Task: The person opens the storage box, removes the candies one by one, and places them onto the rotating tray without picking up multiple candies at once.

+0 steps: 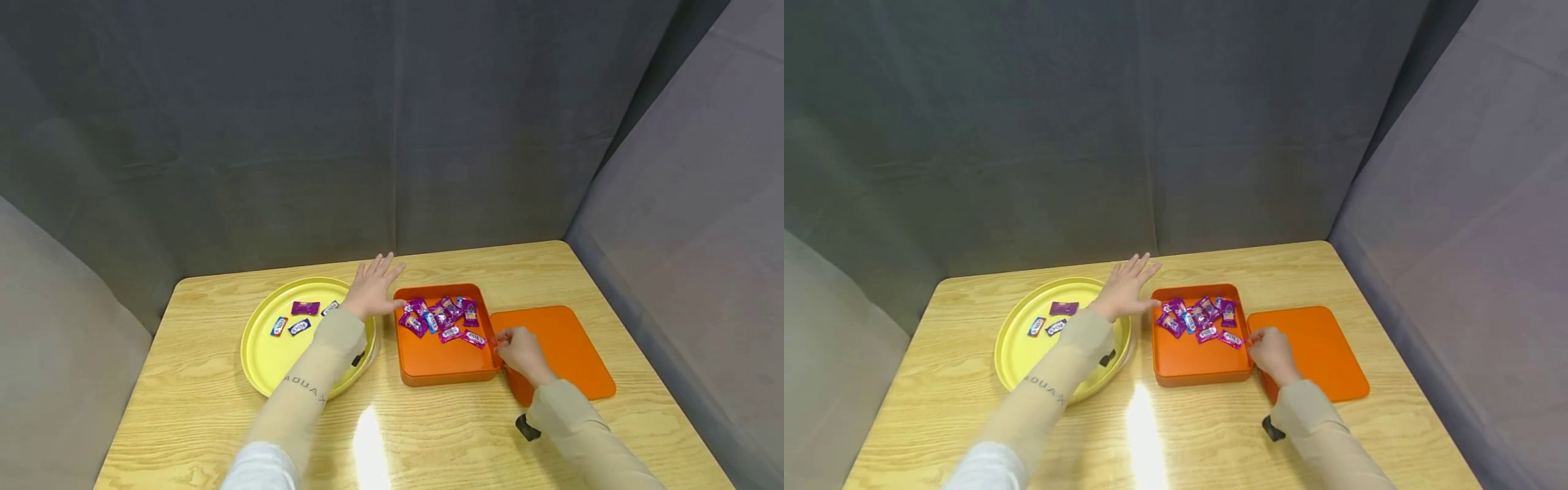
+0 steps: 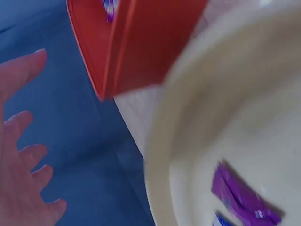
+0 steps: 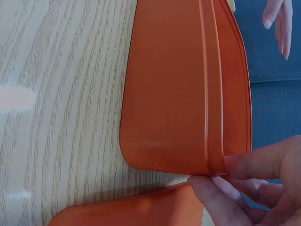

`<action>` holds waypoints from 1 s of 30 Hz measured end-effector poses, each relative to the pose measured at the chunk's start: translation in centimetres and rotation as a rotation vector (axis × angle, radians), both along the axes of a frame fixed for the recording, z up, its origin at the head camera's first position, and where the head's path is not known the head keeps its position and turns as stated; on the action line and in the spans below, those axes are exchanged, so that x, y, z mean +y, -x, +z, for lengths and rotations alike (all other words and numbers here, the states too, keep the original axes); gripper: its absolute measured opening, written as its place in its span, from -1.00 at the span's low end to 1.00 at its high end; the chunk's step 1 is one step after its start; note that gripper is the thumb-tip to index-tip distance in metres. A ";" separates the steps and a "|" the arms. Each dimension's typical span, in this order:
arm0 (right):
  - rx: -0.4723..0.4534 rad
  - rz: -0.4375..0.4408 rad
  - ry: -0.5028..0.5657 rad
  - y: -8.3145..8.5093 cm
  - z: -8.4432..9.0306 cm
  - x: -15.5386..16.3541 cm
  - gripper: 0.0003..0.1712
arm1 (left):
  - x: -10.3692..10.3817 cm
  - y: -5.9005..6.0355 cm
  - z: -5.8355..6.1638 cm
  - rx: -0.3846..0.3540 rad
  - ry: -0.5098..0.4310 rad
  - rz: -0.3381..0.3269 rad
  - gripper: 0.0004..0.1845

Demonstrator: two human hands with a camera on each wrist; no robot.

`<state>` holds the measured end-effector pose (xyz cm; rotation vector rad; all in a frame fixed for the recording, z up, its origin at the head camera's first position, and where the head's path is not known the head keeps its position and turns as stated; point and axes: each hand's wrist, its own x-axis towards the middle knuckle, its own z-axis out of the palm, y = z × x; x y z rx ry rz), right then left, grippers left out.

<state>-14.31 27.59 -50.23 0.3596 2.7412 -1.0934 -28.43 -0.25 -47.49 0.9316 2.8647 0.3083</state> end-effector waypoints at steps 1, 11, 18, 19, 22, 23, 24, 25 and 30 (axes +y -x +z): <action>-0.004 -0.003 0.005 0.0 0.0 0.0 -0.77 | 0.6 -0.1 0.0 -0.005 0.011 -0.010 -0.15; -0.028 -0.020 0.013 0.1 -0.1 0.0 -0.74 | 5.3 -1.4 -0.5 -0.040 0.088 -0.089 -0.22; -0.032 -0.018 0.012 0.1 -0.1 0.0 -0.73 | 7.3 -2.1 -1.1 -0.102 0.126 -0.133 -0.39; -0.031 -0.015 0.013 0.1 -0.1 0.1 -0.73 | 7.5 -2.1 -1.3 -0.112 0.128 -0.136 -0.42; -0.027 -0.010 0.023 0.1 -0.1 0.2 -0.72 | 7.9 -1.9 -2.0 -0.181 0.098 -0.108 -0.56; -0.028 -0.013 0.027 0.1 -0.1 0.2 -0.72 | 8.1 -1.8 -2.2 -0.206 0.090 -0.093 -0.61; -0.029 -0.015 0.031 0.1 -0.1 0.2 -0.72 | 8.2 -1.7 -2.4 -0.231 0.083 -0.075 -0.64; -0.030 -0.015 0.034 0.1 -0.1 0.2 -0.72 | 8.3 -1.7 -2.6 -0.253 0.078 -0.055 -0.67; -0.031 -0.023 0.029 0.2 -0.2 0.1 -0.73 | 8.8 -1.6 -3.0 -0.293 0.140 0.016 -0.72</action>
